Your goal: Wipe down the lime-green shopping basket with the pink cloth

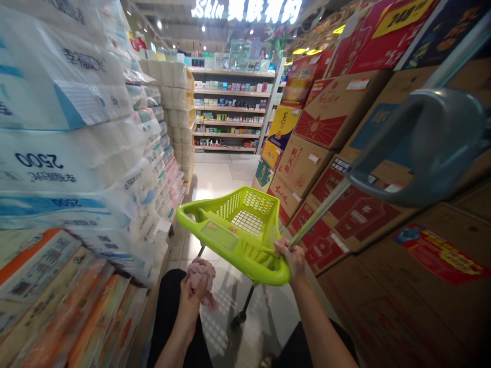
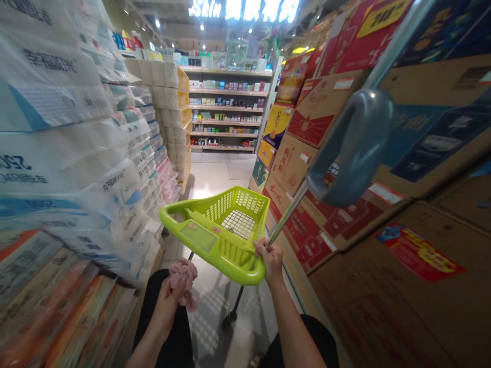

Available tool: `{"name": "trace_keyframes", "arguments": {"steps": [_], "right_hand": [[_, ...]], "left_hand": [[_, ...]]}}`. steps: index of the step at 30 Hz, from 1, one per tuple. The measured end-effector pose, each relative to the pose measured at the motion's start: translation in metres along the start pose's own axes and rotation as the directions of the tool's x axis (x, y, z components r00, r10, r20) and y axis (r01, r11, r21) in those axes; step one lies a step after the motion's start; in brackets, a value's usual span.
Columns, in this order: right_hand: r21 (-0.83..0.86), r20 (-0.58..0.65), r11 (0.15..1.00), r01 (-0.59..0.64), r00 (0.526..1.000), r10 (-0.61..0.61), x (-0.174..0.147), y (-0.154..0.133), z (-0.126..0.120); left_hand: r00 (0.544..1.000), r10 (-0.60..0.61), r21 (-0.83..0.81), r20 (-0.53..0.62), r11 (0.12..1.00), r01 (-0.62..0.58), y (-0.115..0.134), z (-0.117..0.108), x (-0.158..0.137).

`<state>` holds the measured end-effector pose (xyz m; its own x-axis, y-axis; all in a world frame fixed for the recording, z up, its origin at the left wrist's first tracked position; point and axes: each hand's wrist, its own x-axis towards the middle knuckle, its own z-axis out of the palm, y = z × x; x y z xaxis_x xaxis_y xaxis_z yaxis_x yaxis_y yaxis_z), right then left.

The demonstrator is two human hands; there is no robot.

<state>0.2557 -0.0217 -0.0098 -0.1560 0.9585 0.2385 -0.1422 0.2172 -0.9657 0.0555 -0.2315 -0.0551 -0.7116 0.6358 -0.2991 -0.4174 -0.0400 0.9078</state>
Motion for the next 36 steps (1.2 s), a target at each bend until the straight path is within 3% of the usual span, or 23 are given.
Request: {"name": "trace_keyframes", "arguments": {"steps": [3,5,7,10,13,16,20,22,26,27,31,36], "right_hand": [[-0.024,-0.042,1.000,0.007,0.999,-0.008,-0.001,0.000,-0.002],[-0.039,-0.066,0.999,0.016,0.998,-0.019,0.000,0.000,-0.007],[-0.047,-0.093,0.999,0.020,0.995,-0.024,0.000,0.002,-0.012],[-0.066,-0.132,0.998,0.025,0.991,-0.033,0.001,0.005,-0.019],[-0.122,-0.151,0.991,0.054,0.986,-0.073,0.002,0.008,-0.024],[-0.179,-0.167,0.980,0.089,0.979,-0.119,0.001,0.009,-0.029],[-0.238,-0.207,0.965,0.114,0.964,-0.165,-0.001,0.011,-0.034],[-0.252,-0.216,0.961,0.116,0.961,-0.173,-0.002,0.011,-0.036],[-0.264,-0.205,0.956,0.128,0.961,-0.185,-0.004,0.011,-0.039],[-0.264,-0.201,0.956,0.127,0.962,-0.184,-0.004,0.011,-0.040],[-0.246,-0.211,0.963,0.113,0.963,-0.167,-0.002,0.008,-0.041],[-0.206,-0.222,0.973,0.100,0.964,-0.146,0.001,0.006,-0.038]], "left_hand": [[0.986,0.157,0.215,-0.049,0.966,-0.143,0.000,-0.003,-0.001],[0.974,0.221,0.262,0.043,0.939,-0.224,0.003,-0.002,-0.006],[0.959,0.206,0.236,0.194,0.939,-0.250,0.007,0.001,-0.010],[0.926,0.030,0.111,0.377,0.991,-0.077,0.007,0.009,-0.016],[0.929,-0.131,-0.046,0.347,0.987,0.156,0.001,0.025,-0.022],[0.909,-0.202,-0.220,0.364,0.930,0.294,-0.005,0.046,-0.026],[0.765,-0.343,-0.236,0.545,0.813,0.532,-0.015,0.074,-0.025],[0.732,-0.369,-0.219,0.573,0.792,0.570,-0.022,0.090,-0.020],[0.794,-0.250,-0.239,0.554,0.866,0.439,-0.030,0.135,-0.011],[0.780,-0.209,-0.231,0.590,0.882,0.411,-0.029,0.147,-0.010],[0.646,-0.079,-0.230,0.759,0.896,0.379,-0.023,0.178,-0.015],[0.601,-0.006,-0.288,0.799,0.874,0.392,-0.027,0.179,-0.016]]}}
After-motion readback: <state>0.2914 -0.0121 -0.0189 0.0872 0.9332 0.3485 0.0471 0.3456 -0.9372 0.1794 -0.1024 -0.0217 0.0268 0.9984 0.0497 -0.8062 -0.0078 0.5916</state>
